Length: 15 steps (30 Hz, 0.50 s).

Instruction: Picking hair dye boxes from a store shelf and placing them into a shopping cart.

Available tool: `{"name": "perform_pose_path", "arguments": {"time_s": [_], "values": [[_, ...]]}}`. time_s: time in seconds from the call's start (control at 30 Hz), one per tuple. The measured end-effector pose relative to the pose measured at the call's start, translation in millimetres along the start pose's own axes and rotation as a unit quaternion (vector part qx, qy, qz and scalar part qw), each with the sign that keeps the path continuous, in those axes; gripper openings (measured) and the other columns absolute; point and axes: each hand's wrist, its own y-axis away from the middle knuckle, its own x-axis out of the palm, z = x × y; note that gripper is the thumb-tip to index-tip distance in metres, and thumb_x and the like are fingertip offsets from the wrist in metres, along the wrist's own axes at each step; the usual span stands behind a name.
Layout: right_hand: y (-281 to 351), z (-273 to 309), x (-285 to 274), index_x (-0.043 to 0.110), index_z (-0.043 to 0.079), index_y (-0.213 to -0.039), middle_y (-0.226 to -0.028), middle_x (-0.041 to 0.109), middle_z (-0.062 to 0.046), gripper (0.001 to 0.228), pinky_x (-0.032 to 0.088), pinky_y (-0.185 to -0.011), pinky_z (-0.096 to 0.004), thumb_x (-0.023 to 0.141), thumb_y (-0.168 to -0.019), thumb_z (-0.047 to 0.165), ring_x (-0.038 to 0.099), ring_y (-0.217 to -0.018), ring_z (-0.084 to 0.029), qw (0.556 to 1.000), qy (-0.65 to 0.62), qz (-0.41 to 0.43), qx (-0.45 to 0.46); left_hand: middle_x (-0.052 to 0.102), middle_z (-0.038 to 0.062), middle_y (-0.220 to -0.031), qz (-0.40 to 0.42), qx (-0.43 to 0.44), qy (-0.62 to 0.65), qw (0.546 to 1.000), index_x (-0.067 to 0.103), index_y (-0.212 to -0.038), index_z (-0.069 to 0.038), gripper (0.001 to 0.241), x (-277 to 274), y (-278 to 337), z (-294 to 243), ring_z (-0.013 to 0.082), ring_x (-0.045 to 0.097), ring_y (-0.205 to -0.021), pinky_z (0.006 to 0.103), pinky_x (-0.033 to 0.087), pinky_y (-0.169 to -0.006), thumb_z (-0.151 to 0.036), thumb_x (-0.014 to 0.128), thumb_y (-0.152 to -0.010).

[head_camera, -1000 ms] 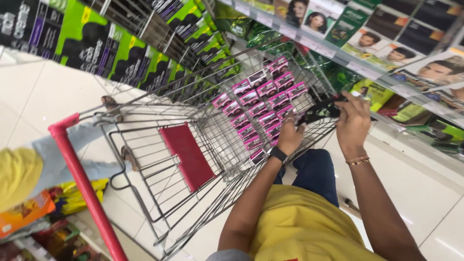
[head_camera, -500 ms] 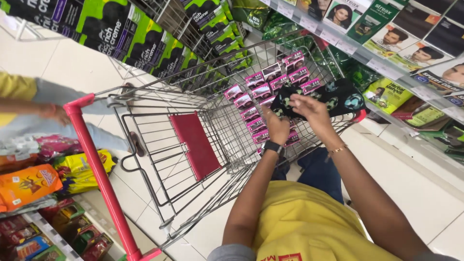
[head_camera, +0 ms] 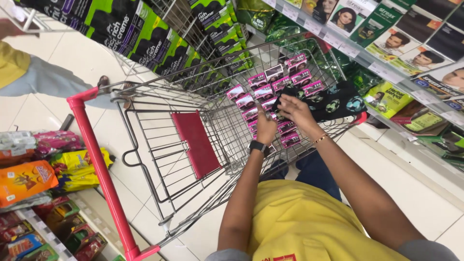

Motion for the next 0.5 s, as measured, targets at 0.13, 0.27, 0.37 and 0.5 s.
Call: {"name": "perform_pose_path", "arguments": {"time_s": [0.13, 0.27, 0.37, 0.5], "values": [[0.2, 34.5, -14.3, 0.047, 0.004, -0.149, -0.153, 0.052, -0.013, 0.051, 0.055, -0.104, -0.038, 0.060, -0.100, 0.011, 0.059, -0.131, -0.023, 0.997, -0.038, 0.000, -0.066, 0.024, 0.030, -0.166, 0.058, 0.084, 0.097, 0.990, 0.002, -0.163, 0.003, 0.095, 28.0, -24.4, -22.8, 0.0345, 0.031, -0.152, 0.0330, 0.042, -0.111, 0.018, 0.043, -0.079], [12.8, 49.6, -33.9, 0.046, 0.005, -0.150, -0.152, 0.050, -0.013, 0.053, 0.053, -0.106, -0.039, 0.062, -0.099, 0.011, 0.056, -0.134, -0.023, 0.992, -0.060, -0.048, -0.098, 0.015, 0.027, -0.168, 0.179, 0.086, 0.163, 0.966, -0.003, -0.162, 0.003, 0.101, 55.5, -10.3, -39.6, 0.0358, 0.022, -0.155, 0.0392, 0.037, -0.117, 0.020, 0.045, -0.075], [31.8, 41.3, -43.8, 0.047, 0.005, -0.149, -0.147, 0.053, -0.013, 0.055, 0.054, -0.105, -0.040, 0.063, -0.098, 0.011, 0.056, -0.130, -0.023, 0.991, -0.061, -0.093, -0.075, 0.016, 0.027, -0.167, 0.241, 0.046, 0.166, 0.955, -0.009, -0.160, 0.004, 0.103, 67.2, 15.4, -31.2, 0.0362, 0.024, -0.154, 0.0386, 0.038, -0.115, 0.017, 0.049, -0.077], [55.5, 13.1, -38.7, 0.047, 0.005, -0.148, -0.143, 0.056, -0.013, 0.055, 0.054, -0.102, -0.040, 0.064, -0.097, 0.015, 0.058, -0.128, -0.024, 0.990, -0.070, -0.118, -0.015, 0.039, 0.035, -0.152, 0.258, -0.031, 0.069, 0.963, -0.020, -0.155, 0.009, 0.111, 50.5, 55.5, -66.3, 0.0386, 0.042, -0.143, 0.0347, 0.044, -0.107, 0.007, 0.059, -0.078]]}}
